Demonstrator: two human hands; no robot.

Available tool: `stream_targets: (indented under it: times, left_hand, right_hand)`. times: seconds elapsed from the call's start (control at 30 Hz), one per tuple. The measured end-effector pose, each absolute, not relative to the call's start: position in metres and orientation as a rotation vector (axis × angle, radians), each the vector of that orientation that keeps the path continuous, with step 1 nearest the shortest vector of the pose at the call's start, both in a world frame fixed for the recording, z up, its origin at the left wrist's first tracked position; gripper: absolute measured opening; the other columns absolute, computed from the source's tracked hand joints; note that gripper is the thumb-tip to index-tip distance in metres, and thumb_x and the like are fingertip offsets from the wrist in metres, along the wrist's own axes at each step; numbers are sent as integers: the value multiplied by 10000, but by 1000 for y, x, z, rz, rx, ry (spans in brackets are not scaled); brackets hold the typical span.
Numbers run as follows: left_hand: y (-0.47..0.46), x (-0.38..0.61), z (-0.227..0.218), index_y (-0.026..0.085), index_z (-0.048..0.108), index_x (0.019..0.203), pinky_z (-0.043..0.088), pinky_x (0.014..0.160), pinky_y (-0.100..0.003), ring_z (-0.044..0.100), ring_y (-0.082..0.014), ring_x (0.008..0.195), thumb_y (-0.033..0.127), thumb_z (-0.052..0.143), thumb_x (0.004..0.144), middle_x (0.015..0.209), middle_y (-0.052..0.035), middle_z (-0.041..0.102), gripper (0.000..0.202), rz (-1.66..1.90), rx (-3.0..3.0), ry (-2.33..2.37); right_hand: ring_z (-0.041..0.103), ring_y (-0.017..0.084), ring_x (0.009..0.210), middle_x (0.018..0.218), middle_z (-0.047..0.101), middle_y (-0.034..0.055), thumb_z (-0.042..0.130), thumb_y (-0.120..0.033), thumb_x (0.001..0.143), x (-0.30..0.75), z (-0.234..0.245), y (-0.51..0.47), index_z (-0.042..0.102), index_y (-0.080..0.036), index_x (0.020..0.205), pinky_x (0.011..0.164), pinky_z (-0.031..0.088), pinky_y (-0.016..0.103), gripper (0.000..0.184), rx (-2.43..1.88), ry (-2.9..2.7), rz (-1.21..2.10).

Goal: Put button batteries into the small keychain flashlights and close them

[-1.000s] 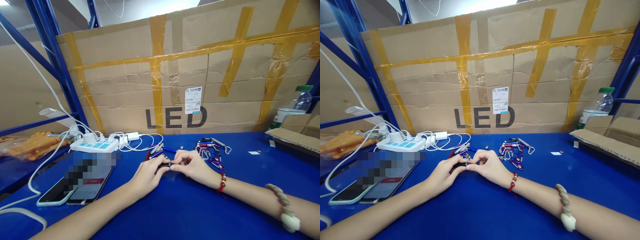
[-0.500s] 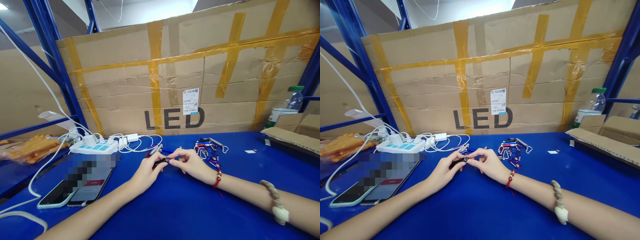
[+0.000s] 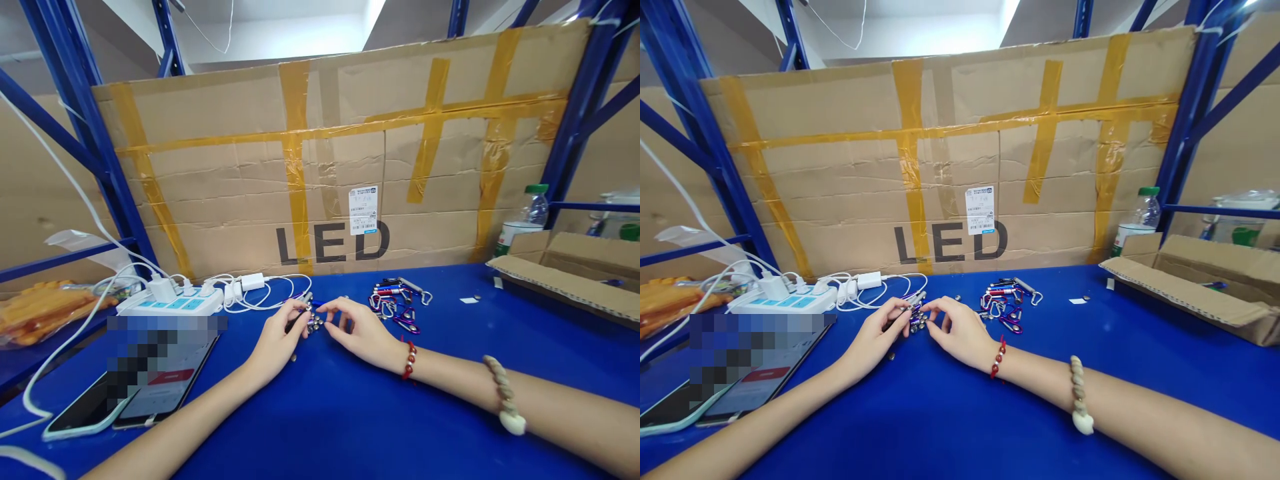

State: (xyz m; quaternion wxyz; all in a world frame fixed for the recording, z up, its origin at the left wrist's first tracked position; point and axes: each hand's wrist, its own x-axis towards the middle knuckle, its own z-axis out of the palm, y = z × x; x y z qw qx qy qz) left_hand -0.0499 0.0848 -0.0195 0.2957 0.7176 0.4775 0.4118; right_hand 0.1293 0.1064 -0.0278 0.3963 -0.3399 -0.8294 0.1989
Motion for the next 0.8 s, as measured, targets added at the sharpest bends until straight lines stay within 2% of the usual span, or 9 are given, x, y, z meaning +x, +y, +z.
stream_targets:
  times: [0.17, 0.37, 0.53, 0.67, 0.8]
  left_hand:
    - [89, -52, -21, 169, 455, 953, 337, 554, -199, 424, -86, 548, 404, 389, 862, 590, 36, 512, 261, 1198, 1895, 1241]
    - [89, -52, -21, 171, 439, 971, 298, 528, -206, 387, -89, 532, 438, 367, 864, 583, 40, 494, 296, 1186, 1824, 1254]
    - [88, -52, -22, 173, 437, 943, 290, 518, -205, 379, -88, 528, 450, 326, 877, 572, 42, 479, 305, 1195, 1802, 1224]
    - [89, -52, -23, 174, 429, 928, 288, 500, -200, 372, -86, 518, 445, 319, 880, 568, 42, 474, 297, 1217, 1770, 1212]
    - [90, -52, -23, 175, 425, 922, 280, 482, -194, 365, -83, 515, 452, 328, 876, 575, 41, 473, 296, 1215, 1751, 1188]
  right_hand:
    - [536, 78, 630, 890, 582, -4, 458, -163, 797, 132, -27, 106, 561, -229, 1049, 575, 399, 216, 280, -946, -2166, 279]
    - [560, 121, 808, 927, 600, 10, 451, -161, 809, 157, -17, 134, 579, -209, 1020, 672, 390, 238, 251, -1102, -2143, -151]
    - [527, 211, 977, 1001, 606, 77, 399, -206, 868, 192, 0, 168, 618, -162, 1008, 805, 340, 331, 264, -1454, -2210, -584]
    - [538, 228, 978, 1009, 615, 95, 412, -192, 868, 226, 4, 191, 647, -160, 1009, 771, 359, 326, 276, -1753, -2169, -545]
    - [584, 215, 872, 911, 654, 73, 497, -314, 840, 252, -2, 206, 698, -202, 879, 621, 374, 273, 234, -1899, -2137, -412]
